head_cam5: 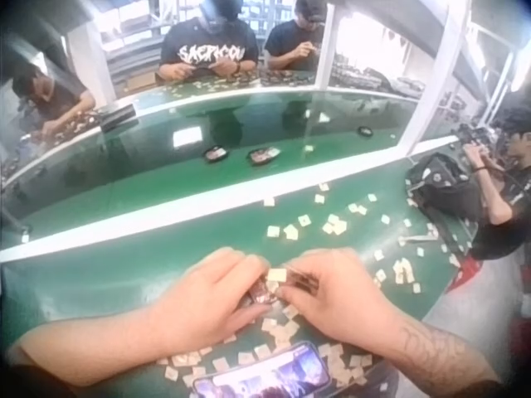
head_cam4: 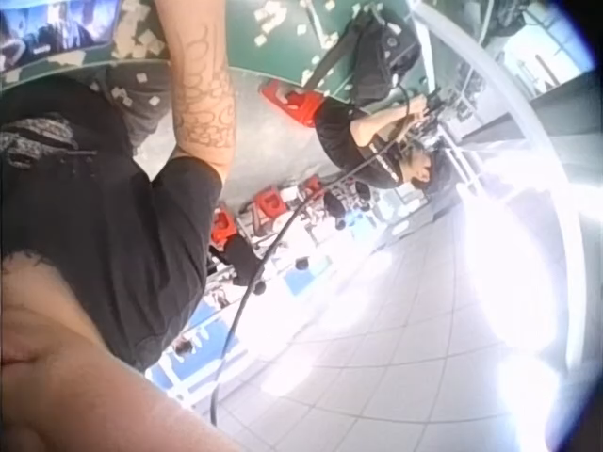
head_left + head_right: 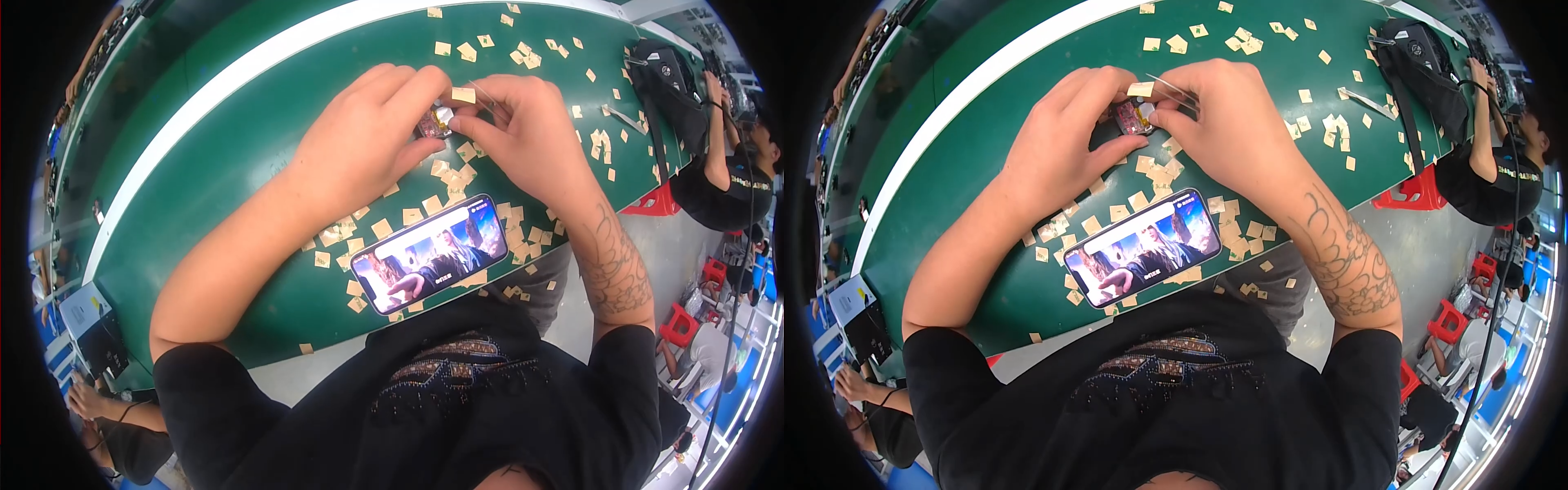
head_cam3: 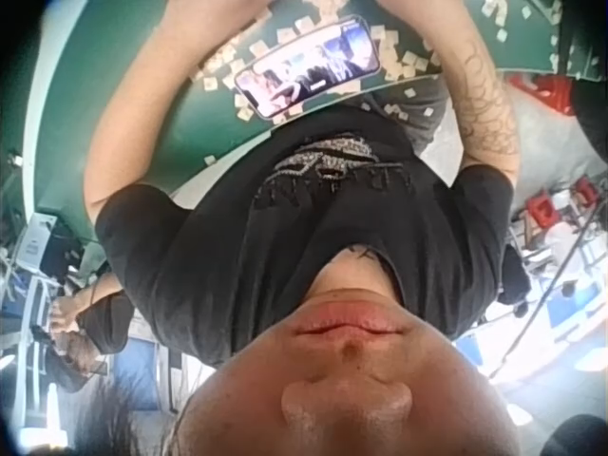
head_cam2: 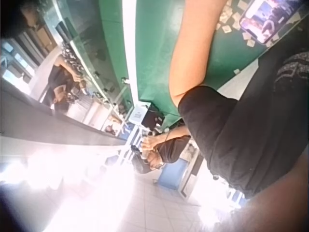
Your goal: Assembling small electronic components by applying adhesive labels using tweezers at a factory workbench.
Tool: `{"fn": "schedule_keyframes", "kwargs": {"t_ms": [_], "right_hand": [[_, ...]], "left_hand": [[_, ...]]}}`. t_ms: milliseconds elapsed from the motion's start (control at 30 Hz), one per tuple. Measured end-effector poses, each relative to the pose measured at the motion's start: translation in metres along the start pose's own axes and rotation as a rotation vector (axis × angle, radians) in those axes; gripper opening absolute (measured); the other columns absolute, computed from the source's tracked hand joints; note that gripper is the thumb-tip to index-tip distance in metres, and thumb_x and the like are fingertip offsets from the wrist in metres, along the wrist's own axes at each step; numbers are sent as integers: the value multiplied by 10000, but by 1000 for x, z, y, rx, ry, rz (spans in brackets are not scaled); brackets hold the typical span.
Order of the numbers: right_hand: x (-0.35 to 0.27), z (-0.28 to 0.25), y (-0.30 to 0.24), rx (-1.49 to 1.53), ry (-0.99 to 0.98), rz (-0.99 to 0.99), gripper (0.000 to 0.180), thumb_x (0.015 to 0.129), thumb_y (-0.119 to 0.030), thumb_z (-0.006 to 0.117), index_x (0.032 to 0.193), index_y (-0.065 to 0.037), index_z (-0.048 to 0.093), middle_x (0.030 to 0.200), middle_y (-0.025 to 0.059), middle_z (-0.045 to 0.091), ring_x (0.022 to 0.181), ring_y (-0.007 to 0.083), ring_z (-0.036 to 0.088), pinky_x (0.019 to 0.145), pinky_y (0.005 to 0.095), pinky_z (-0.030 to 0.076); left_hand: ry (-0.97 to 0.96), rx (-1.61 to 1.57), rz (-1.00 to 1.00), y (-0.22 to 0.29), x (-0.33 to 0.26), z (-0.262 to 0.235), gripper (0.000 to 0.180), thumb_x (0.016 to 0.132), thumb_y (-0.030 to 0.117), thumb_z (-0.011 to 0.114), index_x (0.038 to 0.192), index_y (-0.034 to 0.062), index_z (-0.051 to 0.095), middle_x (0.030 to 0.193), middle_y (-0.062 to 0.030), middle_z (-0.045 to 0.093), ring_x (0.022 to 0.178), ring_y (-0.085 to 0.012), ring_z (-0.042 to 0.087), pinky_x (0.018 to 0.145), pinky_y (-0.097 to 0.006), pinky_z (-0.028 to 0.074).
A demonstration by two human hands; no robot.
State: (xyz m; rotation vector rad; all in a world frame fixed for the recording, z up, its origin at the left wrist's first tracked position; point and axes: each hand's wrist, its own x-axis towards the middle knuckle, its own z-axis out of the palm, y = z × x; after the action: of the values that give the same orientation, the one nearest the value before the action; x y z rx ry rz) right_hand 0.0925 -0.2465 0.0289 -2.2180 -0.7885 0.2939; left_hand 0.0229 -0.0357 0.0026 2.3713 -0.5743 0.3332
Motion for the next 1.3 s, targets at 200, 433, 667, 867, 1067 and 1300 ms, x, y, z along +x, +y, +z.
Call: {"fn": "schedule_keyframes", "kwargs": {"t_ms": [200, 433, 667, 867, 1067, 1300], "right_hand": [[5, -3, -6, -117, 18, -48, 161, 868, -31, 761, 1013, 19, 811, 862, 167, 796, 778, 261, 787, 759, 358, 615], [16, 3, 9, -21, -35, -45, 166, 844, -20, 743, 991, 39, 792, 842, 145, 791, 735, 211, 735, 719, 341, 581], [13, 6, 12, -74, 72, -72, 268, 894, -78, 788, 1131, 38, 741, 839, 43, 712, 744, 118, 648, 719, 281, 534], [14, -8, 28, 516, -150, 27, 257, 918, -115, 827, 1088, 39, 712, 825, 31, 695, 771, 89, 642, 716, 284, 535], [13, 18, 50, 586, -21, -48, 233, 939, -101, 791, 1131, 10, 721, 869, 54, 706, 719, 94, 640, 640, 295, 526], [10, -29, 45, 57, 300, -111, 202, 1010, -186, 699, 1074, -2, 645, 994, 157, 702, 865, 332, 706, 766, 446, 559]], "left_hand": [[-12, 34, 23, 2, 0, -3, 567, 817, 90, 908, 1286, 67, 590, 1069, -136, 673, 940, -319, 689, 829, -401, 602], [-13, 31, 0, 4, -1, 1, 569, 831, 111, 914, 1286, 62, 575, 1150, -134, 705, 976, -294, 710, 858, -379, 613], [13, 9, -22, -2, -2, 2, 528, 825, 103, 918, 1233, 50, 587, 1128, -126, 691, 970, -276, 708, 836, -368, 611], [102, 32, 86, 7, 9, -12, 527, 790, 80, 931, 1223, 38, 633, 1132, -113, 687, 982, -276, 712, 784, -366, 601], [-62, -523, -402, -4, 20, -6, 264, 996, -16, 714, 1246, -1, 634, 1027, -57, 726, 931, -72, 685, 774, -262, 573], [265, 187, -439, -125, 87, -52, 185, 975, 83, 718, 1151, 41, 680, 854, -130, 696, 808, -266, 708, 736, -397, 555]]}}
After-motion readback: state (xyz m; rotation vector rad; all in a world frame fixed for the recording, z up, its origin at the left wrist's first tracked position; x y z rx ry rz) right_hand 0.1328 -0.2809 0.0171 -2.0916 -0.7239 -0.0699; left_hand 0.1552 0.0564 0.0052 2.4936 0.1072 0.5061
